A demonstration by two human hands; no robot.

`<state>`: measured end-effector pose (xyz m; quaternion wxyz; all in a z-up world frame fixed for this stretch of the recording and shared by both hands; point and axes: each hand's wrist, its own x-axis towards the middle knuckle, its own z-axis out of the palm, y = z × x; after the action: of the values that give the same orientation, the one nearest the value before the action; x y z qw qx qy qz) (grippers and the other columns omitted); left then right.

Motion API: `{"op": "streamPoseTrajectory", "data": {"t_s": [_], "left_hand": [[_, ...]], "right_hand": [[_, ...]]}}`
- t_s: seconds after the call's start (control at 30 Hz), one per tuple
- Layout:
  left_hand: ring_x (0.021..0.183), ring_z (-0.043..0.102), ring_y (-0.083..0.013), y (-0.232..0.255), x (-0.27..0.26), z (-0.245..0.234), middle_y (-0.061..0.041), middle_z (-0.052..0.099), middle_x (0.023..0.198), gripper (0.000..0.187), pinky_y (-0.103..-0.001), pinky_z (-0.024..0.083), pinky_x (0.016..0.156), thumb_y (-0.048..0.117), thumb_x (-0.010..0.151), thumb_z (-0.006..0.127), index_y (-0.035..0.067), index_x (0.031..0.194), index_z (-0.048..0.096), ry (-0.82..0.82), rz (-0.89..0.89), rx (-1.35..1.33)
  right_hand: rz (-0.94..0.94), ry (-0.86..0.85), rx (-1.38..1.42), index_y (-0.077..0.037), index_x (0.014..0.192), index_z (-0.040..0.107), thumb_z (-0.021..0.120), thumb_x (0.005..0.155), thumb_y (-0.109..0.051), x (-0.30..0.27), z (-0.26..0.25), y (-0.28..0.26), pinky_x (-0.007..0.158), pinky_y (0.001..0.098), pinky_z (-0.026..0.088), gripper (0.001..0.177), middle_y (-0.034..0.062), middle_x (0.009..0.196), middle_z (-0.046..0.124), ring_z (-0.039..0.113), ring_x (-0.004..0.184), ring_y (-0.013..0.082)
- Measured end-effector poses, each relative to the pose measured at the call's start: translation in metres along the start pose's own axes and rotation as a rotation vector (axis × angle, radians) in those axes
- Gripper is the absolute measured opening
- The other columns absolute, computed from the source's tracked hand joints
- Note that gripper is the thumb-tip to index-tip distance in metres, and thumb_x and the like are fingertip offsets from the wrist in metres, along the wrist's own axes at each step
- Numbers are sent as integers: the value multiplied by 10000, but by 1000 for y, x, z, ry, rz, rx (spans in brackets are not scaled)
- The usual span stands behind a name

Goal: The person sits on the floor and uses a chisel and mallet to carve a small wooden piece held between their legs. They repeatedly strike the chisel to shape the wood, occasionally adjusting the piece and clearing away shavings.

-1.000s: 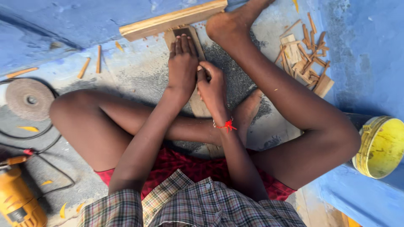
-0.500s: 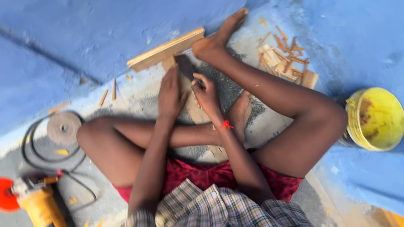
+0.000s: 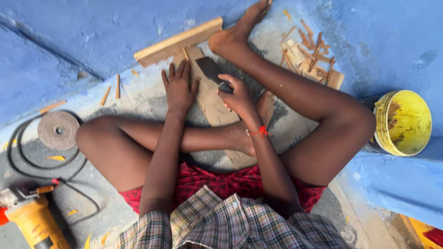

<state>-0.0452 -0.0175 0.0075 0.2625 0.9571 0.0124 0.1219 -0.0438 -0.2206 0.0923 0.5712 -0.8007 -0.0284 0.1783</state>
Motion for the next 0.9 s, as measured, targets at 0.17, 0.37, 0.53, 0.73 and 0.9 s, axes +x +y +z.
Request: {"op": "streamPoseTrajectory", "data": {"t_s": [0.17, 0.37, 0.53, 0.73, 0.9], "left_hand": [[1474, 328, -450, -5, 0, 1, -113, 481, 1563, 592, -635, 117, 1211, 332, 968, 667, 48, 1468, 527, 0, -53, -5], [1489, 335, -430, -8, 0, 4, -101, 458, 1589, 639, -619, 133, 1231, 307, 946, 712, 58, 1496, 501, 22, -110, -86], [1507, 278, -440, -8, 3, -1, -91, 390, 1624, 821, -610, 138, 1222, 340, 866, 768, 101, 1560, 400, -1, -163, -131], [1532, 163, -451, -3, 7, -6, -16, 320, 1672, 814, -662, 57, 1205, 391, 904, 750, 233, 1602, 362, -89, -129, -83], [1562, 149, -417, -6, 10, -7, 7, 352, 1668, 783, -663, 26, 1223, 408, 917, 753, 288, 1588, 368, -111, -137, -121]], "right_hand": [[-3, -11, -51, -30, 1381, 600, 719, 883, -82, -3, 9, -6, 422, 250, 460, 514, 42, 820, 670, 560, 507, 49], [-10, -38, -57, -42, 1386, 592, 698, 897, -89, -10, 12, -21, 416, 252, 451, 502, 36, 834, 671, 558, 507, 52], [-82, -8, -120, -38, 1352, 643, 711, 908, -94, -11, 15, -23, 450, 249, 476, 453, 34, 805, 673, 576, 545, 43], [-18, 4, -157, -44, 1340, 644, 696, 900, -94, -14, 9, -31, 421, 263, 443, 447, 43, 755, 665, 563, 493, 65], [-16, 12, -154, -54, 1354, 630, 692, 900, -105, -17, 6, -44, 405, 259, 454, 461, 39, 764, 673, 574, 497, 58]]}}
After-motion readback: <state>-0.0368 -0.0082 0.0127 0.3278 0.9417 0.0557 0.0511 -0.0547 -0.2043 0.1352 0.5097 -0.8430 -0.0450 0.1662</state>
